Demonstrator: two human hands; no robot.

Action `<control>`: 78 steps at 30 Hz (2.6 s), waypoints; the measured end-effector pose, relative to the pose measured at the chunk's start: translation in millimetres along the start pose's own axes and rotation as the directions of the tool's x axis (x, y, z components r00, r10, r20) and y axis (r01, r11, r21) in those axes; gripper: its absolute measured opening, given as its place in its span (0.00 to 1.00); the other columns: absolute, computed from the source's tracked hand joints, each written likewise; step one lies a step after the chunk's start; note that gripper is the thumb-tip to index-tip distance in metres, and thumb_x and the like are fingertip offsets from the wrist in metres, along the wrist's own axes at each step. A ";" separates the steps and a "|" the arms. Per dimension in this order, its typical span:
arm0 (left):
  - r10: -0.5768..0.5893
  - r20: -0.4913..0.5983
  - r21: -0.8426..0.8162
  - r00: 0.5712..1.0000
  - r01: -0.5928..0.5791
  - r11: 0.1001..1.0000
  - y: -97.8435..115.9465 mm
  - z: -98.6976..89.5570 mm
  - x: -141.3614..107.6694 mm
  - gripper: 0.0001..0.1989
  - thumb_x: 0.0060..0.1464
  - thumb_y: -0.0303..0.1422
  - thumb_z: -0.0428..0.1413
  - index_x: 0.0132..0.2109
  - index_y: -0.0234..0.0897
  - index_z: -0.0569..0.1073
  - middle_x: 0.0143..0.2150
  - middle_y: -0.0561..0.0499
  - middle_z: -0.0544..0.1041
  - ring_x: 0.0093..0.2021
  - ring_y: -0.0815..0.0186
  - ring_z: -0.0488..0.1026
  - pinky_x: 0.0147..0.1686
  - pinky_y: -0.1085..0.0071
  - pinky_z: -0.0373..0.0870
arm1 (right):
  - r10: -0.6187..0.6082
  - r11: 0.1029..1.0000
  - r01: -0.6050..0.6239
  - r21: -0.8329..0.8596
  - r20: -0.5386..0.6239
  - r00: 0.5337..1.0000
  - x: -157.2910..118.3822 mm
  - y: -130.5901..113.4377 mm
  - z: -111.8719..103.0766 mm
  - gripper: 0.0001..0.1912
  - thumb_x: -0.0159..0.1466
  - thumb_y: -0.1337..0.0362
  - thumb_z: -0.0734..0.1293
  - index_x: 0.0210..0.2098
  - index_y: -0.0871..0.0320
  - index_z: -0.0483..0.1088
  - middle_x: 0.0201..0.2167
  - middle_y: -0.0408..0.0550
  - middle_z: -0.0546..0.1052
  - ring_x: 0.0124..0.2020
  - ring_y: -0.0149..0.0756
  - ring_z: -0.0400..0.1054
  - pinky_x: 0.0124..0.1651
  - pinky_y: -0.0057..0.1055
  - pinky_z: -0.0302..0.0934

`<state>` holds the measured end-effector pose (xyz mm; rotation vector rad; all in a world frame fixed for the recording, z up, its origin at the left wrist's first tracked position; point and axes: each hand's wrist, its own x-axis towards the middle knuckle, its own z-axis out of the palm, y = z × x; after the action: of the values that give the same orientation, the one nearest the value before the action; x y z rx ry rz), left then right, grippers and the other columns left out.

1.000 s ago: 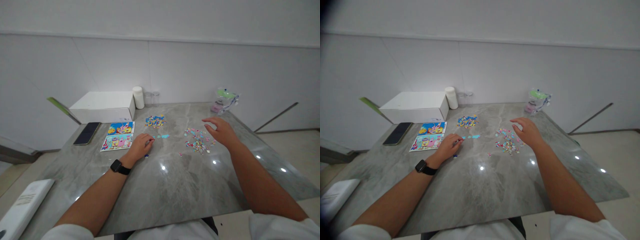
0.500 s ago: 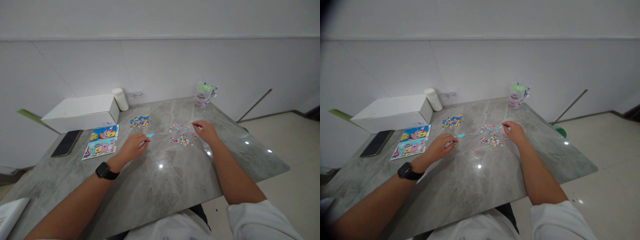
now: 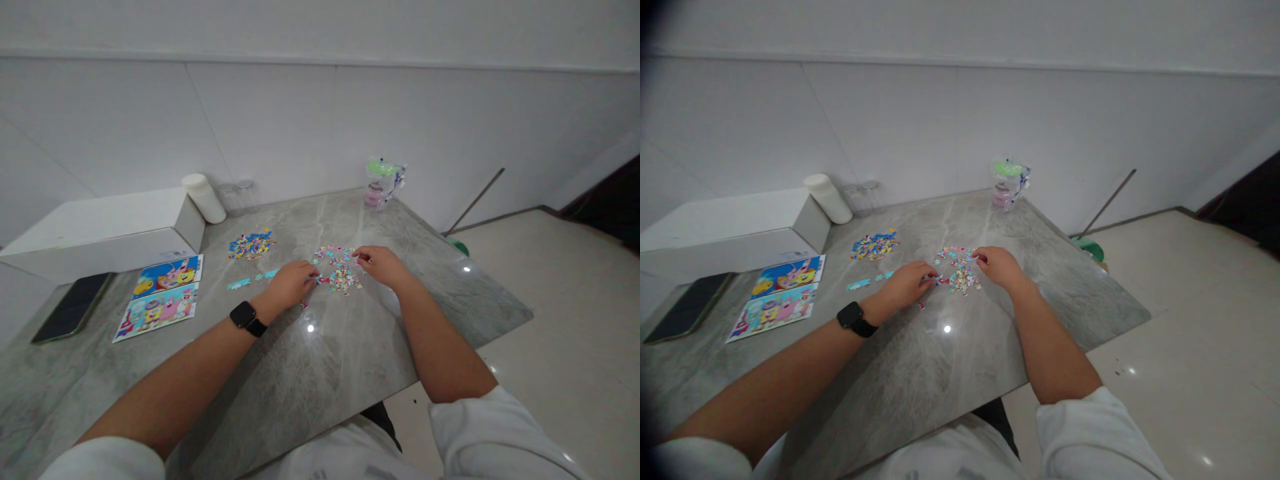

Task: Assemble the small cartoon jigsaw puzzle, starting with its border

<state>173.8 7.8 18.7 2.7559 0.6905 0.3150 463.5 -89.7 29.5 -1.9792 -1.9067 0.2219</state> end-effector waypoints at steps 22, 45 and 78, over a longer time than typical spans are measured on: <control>-0.072 0.013 0.117 0.997 0.070 0.991 -7.2 -2.9 11.3 0.18 0.65 0.27 0.55 0.58 0.40 0.80 0.55 0.42 0.81 0.54 0.54 0.77 0.57 0.57 0.72 | 0.029 0.999 -0.029 -0.037 0.019 0.999 -3.4 -9.6 -4.2 0.14 0.72 0.65 0.67 0.52 0.55 0.81 0.49 0.51 0.85 0.46 0.39 0.79 0.52 0.33 0.68; -0.107 0.090 -0.138 0.990 0.119 0.983 -21.5 -17.0 -3.9 0.04 0.53 0.29 0.59 0.37 0.39 0.79 0.35 0.49 0.79 0.35 0.61 0.74 0.38 0.66 0.69 | -0.016 1.000 0.016 -0.005 0.011 1.000 -0.9 -5.7 6.0 0.14 0.71 0.63 0.66 0.51 0.56 0.82 0.47 0.52 0.86 0.43 0.40 0.79 0.51 0.35 0.69; -0.694 -0.290 -0.887 0.659 0.088 0.453 -113.8 -36.0 -159.1 0.19 0.53 0.39 0.68 0.47 0.38 0.73 0.35 0.53 0.80 0.37 0.67 0.78 0.41 0.70 0.72 | -0.595 0.782 0.602 0.164 -0.090 0.798 64.9 -192.0 120.9 0.16 0.71 0.67 0.64 0.56 0.53 0.77 0.51 0.55 0.83 0.54 0.48 0.75 0.60 0.46 0.66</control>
<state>-21.7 34.3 -6.6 1.4284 1.0206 1.1502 245.1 -5.0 0.8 -1.1612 -2.2868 0.1740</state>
